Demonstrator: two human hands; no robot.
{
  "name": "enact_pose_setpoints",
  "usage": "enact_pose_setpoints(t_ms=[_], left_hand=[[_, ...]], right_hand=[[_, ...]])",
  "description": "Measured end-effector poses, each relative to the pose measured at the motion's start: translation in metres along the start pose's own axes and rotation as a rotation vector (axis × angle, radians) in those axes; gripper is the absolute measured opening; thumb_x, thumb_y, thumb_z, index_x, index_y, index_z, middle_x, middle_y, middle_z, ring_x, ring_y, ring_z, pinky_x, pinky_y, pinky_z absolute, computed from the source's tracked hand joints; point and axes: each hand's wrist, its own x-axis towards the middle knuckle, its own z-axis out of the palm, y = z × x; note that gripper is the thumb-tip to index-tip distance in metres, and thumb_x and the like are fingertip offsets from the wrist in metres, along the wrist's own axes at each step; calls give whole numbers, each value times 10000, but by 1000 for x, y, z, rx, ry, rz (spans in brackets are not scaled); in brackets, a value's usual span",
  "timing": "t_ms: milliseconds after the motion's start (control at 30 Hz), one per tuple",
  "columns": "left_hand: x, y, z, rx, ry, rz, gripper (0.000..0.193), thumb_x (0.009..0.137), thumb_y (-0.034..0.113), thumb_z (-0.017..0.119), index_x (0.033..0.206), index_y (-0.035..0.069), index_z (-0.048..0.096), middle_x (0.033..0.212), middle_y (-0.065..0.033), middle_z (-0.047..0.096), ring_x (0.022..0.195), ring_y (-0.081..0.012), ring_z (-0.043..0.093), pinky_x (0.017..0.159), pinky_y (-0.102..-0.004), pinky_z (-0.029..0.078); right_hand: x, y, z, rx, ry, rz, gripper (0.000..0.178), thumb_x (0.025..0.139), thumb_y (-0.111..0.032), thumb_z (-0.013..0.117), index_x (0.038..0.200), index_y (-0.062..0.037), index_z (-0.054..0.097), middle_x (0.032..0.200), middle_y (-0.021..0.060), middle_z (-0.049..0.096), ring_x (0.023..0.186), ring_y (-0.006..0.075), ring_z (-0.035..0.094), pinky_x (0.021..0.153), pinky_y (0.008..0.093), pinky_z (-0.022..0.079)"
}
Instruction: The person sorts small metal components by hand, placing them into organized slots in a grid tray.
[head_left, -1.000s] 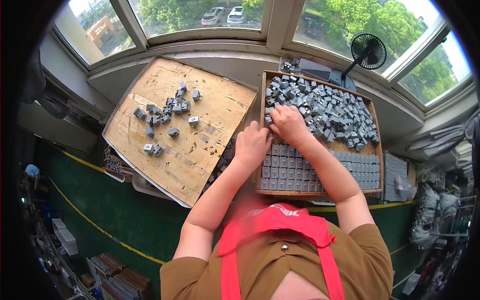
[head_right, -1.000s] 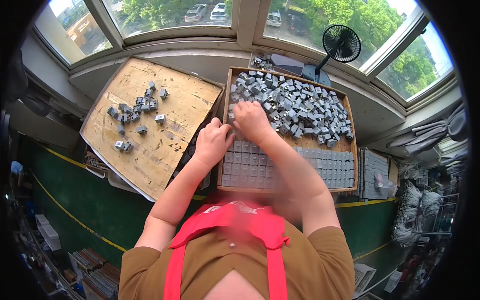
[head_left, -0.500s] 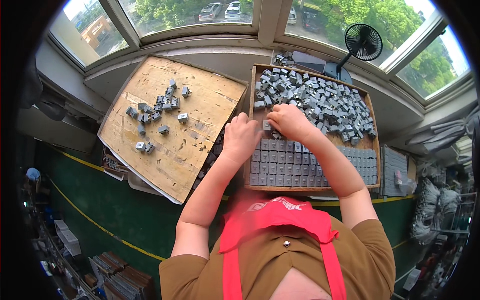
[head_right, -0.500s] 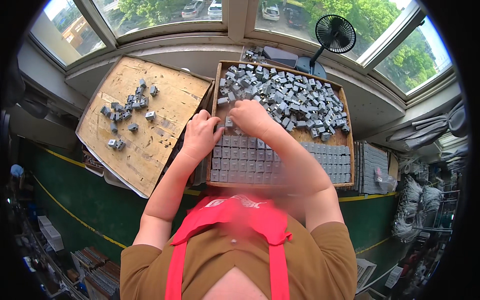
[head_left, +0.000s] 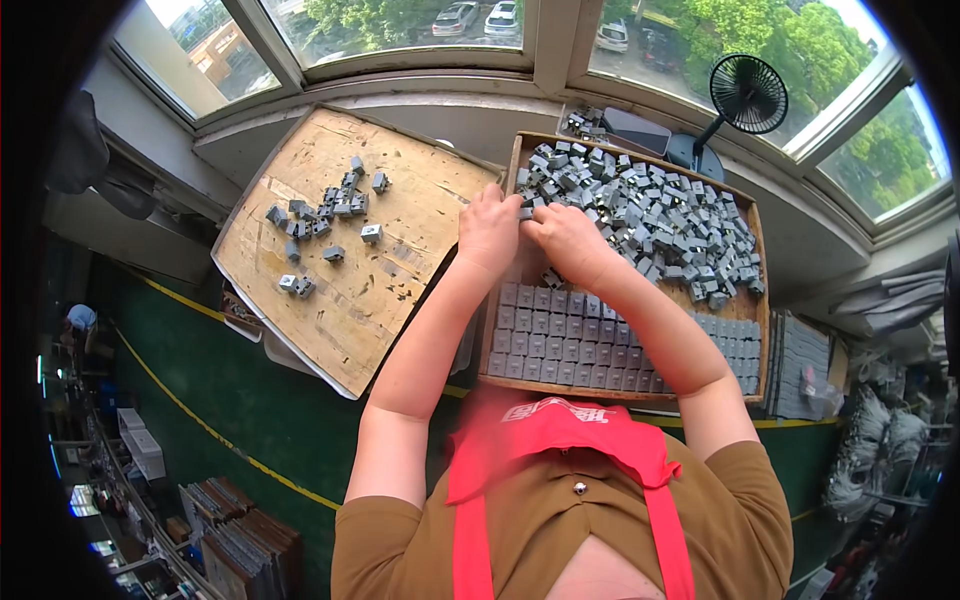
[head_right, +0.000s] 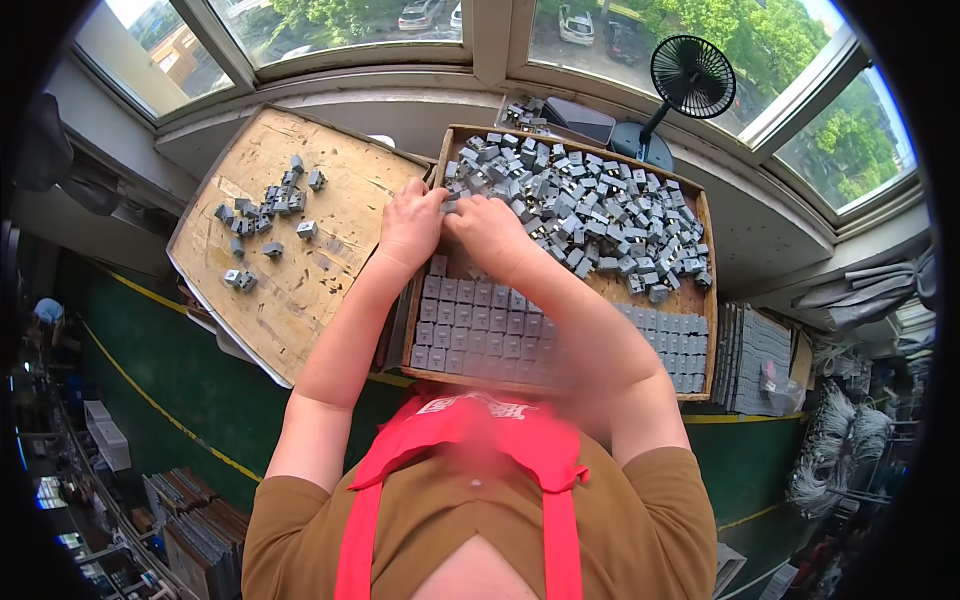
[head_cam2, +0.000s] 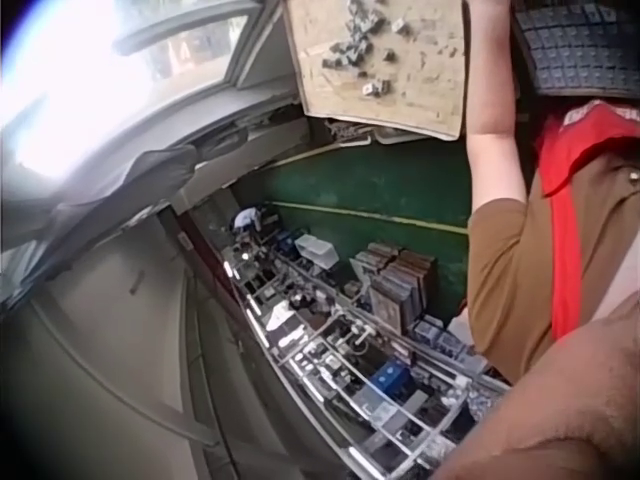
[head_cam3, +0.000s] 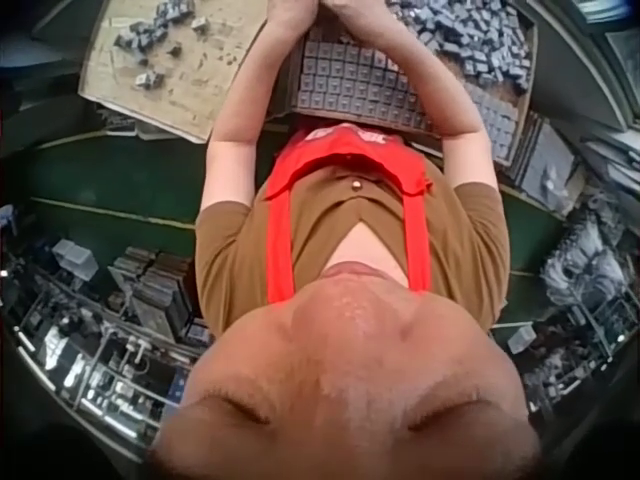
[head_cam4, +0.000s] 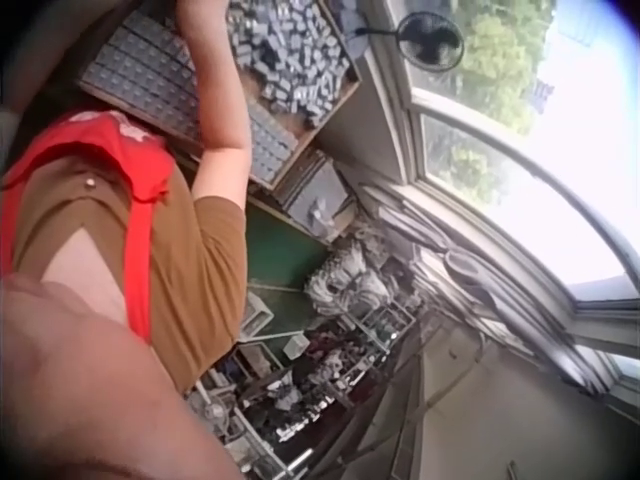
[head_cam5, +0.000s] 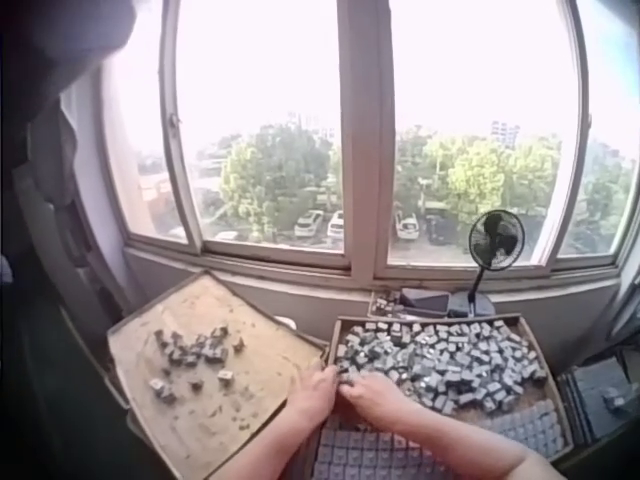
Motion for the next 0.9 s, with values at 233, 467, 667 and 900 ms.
enact_pose_setpoints(t_ms=[233, 467, 667, 900], left_hand=[[10, -9, -4, -91, -84, 27, 179, 776, 212, 673, 942, 146, 684, 1023, -89, 556, 1015, -291, 547, 860, -413, 466], [13, -14, -14, -338, -55, 2, 196, 802, 189, 654, 972, 94, 672, 1017, -107, 603, 1001, -295, 573, 878, -397, 468], [16, -19, -25, -550, -77, -41, 241, 855, 164, 621, 1048, 23, 647, 951, -149, 661, 812, -246, 638, 751, -327, 508], [20, -16, -28, -261, -221, 181, 242, 865, 198, 565, 1028, 61, 680, 960, -139, 650, 899, -296, 615, 833, -383, 487]], right_hand=[[-5, 9, -10, 214, -39, 15, 218, 748, -136, 637, 956, -82, 605, 885, 72, 601, 891, 256, 579, 796, 362, 476], [-2, 10, -11, 258, -138, -61, 276, 728, -174, 683, 970, -94, 578, 902, 72, 607, 924, 265, 571, 821, 393, 443], [-4, 10, -5, 229, -71, -100, 172, 757, -117, 613, 928, -124, 605, 924, 38, 618, 956, 221, 583, 828, 365, 431], [-4, 8, -8, 198, 13, -241, 165, 791, -126, 561, 943, -147, 620, 952, 30, 629, 948, 187, 597, 815, 342, 432]])
